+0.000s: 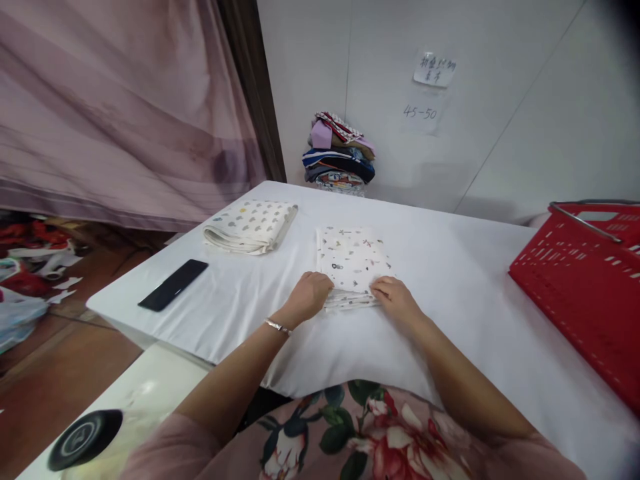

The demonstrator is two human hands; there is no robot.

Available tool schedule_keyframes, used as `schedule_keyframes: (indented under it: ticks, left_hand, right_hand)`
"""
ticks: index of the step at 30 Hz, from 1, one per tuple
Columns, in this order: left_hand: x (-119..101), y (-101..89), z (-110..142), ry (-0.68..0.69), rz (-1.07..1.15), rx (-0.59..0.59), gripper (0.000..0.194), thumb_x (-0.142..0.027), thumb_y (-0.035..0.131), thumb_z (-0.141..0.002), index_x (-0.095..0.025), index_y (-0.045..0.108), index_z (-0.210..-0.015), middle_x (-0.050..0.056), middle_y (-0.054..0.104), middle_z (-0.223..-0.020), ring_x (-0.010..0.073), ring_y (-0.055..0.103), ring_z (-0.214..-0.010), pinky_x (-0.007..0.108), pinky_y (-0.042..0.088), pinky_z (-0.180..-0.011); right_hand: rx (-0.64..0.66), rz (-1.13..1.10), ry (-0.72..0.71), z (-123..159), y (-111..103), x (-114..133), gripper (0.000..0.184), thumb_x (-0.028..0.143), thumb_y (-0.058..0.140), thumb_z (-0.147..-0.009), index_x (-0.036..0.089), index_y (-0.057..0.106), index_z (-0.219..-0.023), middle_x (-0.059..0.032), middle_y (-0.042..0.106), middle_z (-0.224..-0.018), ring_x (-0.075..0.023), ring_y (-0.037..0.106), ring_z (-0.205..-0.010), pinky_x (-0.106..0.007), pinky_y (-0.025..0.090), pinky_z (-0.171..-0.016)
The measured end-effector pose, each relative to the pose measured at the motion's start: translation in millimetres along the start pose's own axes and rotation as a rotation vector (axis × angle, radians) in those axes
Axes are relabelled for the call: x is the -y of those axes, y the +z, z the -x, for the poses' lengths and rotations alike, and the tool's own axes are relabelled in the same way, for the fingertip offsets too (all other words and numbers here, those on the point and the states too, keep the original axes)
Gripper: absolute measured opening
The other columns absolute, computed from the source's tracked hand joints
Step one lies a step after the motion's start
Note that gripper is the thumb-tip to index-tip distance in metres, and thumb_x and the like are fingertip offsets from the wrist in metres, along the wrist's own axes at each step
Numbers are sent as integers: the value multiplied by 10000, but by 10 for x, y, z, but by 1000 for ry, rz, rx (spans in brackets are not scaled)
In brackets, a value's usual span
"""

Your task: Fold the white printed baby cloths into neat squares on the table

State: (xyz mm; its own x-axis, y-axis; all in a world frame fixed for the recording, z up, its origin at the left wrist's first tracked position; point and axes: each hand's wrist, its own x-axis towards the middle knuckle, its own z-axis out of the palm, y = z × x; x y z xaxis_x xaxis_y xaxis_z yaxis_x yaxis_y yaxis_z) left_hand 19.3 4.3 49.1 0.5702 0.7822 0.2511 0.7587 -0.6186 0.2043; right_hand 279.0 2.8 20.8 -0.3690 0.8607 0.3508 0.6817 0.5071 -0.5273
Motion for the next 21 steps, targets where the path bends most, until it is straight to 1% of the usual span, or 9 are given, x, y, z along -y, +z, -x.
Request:
schedule_keyframes:
  ticks: [4,6,9,11,13,15,16,19,21]
  left_hand:
    - [14,-42,107,13,74,-68,240,-199,369,-915,-174,605,-881,51,626,-830,168,554,-800,336,403,-774]
    - [8,-32,126,33,85,-86,233,-210,383,-914,-179,613,-906,56,629,-851,175,557,-829,337,412,-772]
    - [5,2,126,60,94,-110,202,-211,426,-898,-183,623,-932,60,634,-869,180,558,-846,332,428,-763]
    - [12,26,138,45,131,-160,185,-215,451,-885,-186,626,-939,61,638,-885,180,559,-859,328,439,-771]
    - [23,53,181,-72,217,-253,178,-241,470,-875,-191,625,-948,62,637,-918,174,562,-879,312,449,-776]
    - [32,91,250,-293,351,-332,175,-281,490,-859,-196,627,-928,51,638,-922,157,574,-844,278,459,-737]
    - [32,114,287,-422,429,-343,176,-304,501,-846,-198,630,-903,39,642,-891,147,581,-796,261,460,-696]
    - [9,190,376,-748,685,-263,202,-371,536,-797,-193,631,-816,-1,627,-685,129,574,-614,232,434,-561]
    - [-29,221,395,-858,818,-191,225,-397,552,-769,-183,622,-779,-21,579,-558,123,552,-525,221,403,-499]
  right_hand:
    - [-38,-15,-7,-25,12,105,189,251,504,-862,227,687,-903,-47,650,-963,-184,584,-886,-343,458,-809]
    - [-31,-12,-68,-86,57,208,181,259,533,-847,217,671,-956,-56,637,-996,-188,573,-901,-339,460,-801]
    - [13,15,-196,-215,198,362,217,269,577,-828,198,647,-1021,-71,627,-1013,-198,559,-925,-353,444,-824]
    - [36,39,-221,-292,312,427,182,250,570,-836,195,657,-986,-71,634,-964,-197,559,-897,-355,438,-812]
    - [39,32,-185,-340,401,458,147,210,537,-853,192,669,-917,-63,638,-896,-186,557,-854,-338,438,-784]
    - [38,-4,-143,-354,445,470,160,183,511,-864,192,670,-870,-53,633,-855,-175,550,-836,-317,436,-770]
    - [36,-21,-127,-351,452,473,165,176,504,-866,196,668,-870,-49,630,-852,-173,547,-840,-311,434,-770]
    - [43,-29,-112,-340,446,490,182,167,495,-862,215,659,-923,-47,623,-868,-179,539,-864,-312,429,-771]
    - [54,-6,-120,-349,449,515,197,162,492,-856,226,653,-950,-48,617,-880,-185,533,-867,-318,425,-766]
